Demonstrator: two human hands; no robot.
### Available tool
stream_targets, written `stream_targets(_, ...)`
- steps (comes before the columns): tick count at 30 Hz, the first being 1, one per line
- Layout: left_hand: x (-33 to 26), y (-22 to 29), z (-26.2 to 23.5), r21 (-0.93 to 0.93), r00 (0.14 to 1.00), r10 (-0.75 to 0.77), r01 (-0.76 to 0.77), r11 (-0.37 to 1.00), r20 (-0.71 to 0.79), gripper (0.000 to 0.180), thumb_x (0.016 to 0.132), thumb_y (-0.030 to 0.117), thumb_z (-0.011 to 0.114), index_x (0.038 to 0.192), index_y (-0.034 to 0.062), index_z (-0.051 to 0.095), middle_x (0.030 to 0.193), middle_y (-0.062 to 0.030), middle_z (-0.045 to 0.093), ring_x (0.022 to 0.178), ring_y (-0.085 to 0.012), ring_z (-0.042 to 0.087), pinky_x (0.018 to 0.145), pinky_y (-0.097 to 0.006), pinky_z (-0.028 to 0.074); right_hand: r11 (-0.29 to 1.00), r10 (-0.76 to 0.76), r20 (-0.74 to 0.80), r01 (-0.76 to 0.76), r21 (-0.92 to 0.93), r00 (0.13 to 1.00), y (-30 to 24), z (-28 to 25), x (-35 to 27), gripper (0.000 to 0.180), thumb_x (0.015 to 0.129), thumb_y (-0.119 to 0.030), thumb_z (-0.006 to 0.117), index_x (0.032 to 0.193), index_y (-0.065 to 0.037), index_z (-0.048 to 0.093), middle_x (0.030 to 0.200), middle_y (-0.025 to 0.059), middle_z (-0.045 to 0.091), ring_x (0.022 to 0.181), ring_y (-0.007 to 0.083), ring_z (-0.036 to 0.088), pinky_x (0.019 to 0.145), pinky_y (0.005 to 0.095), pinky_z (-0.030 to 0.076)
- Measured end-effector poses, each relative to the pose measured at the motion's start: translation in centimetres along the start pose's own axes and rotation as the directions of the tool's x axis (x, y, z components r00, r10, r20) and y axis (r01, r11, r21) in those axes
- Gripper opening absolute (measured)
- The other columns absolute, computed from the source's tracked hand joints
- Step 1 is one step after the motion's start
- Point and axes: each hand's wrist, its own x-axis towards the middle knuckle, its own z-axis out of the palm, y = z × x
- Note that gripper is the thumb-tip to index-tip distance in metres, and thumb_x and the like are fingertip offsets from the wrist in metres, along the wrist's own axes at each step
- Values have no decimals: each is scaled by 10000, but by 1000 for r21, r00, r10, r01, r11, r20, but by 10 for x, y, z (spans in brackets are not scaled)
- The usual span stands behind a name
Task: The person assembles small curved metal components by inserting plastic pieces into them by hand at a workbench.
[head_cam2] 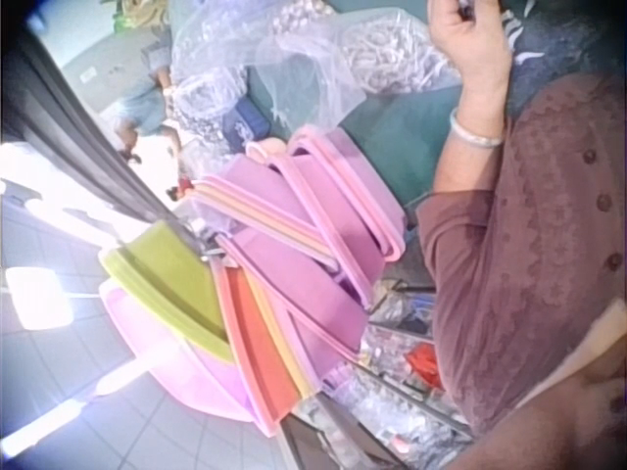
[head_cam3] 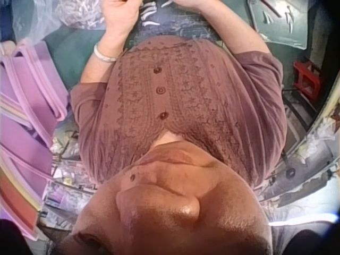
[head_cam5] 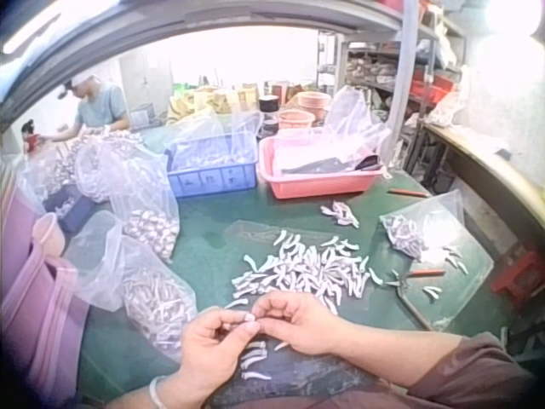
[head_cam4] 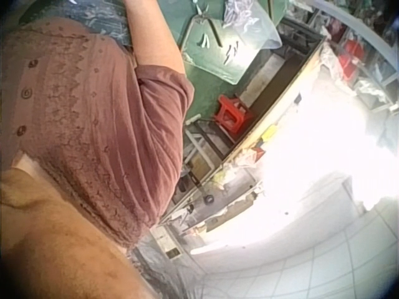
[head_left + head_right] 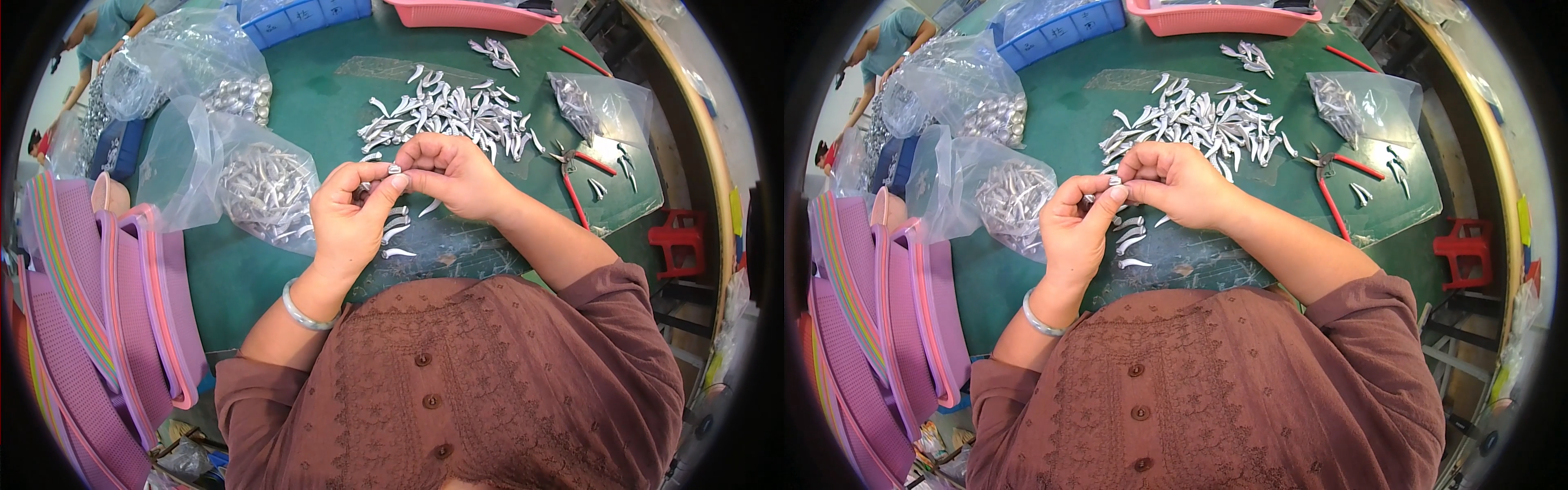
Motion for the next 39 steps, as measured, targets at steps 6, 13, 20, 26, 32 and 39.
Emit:
stream_targets(6,0,-1,0,-57,999,-23,25,998,34,78,748,28,630,814,-6,607,764,-27,574,649,-67,538,583,-178,428,999,36,-1,-36,41,999,0,0,0,84,805,-32,549,880,-1,529,801,23,576,749,73,546,687,209,441)
stream_targets(13,0,12,1,-192,987,-145,156,969,70,72,810,12,537,849,-34,576,783,-80,607,687,-104,582,628,-201,472,997,35,13,-36,71,999,0,-1,0,82,816,-45,535,878,9,531,768,49,590,730,92,558,683,216,446)
stream_targets(20,1,11,-2,-272,973,-203,227,935,114,81,817,16,522,849,-27,582,775,-72,612,682,-94,576,616,-194,458,999,36,5,-36,17,999,0,-1,0,85,819,-46,530,883,11,533,784,47,591,739,94,561,695,223,452)
stream_targets(26,2,10,-2,-248,967,-236,253,935,97,78,808,42,550,846,-2,602,734,-22,602,604,-22,482,522,-146,358,999,21,-4,-21,-30,1000,-1,-1,-2,78,819,-41,526,878,9,540,795,41,591,753,86,559,699,221,452)
stream_targets(32,1,7,0,-234,963,-255,268,935,85,98,812,65,561,873,10,612,677,26,558,538,5,409,472,-130,317,961,-68,-84,43,-274,994,-3,0,-2,88,784,-31,571,860,2,545,749,3,553,699,63,511,649,203,425)
stream_targets(39,3,6,-2,-263,945,-307,325,908,109,140,827,102,548,920,19,610,649,31,519,509,-6,396,452,-133,312,981,-105,-91,88,-171,990,-6,-3,-2,181,780,-24,565,952,4,516,812,19,559,732,68,520,665,205,427)
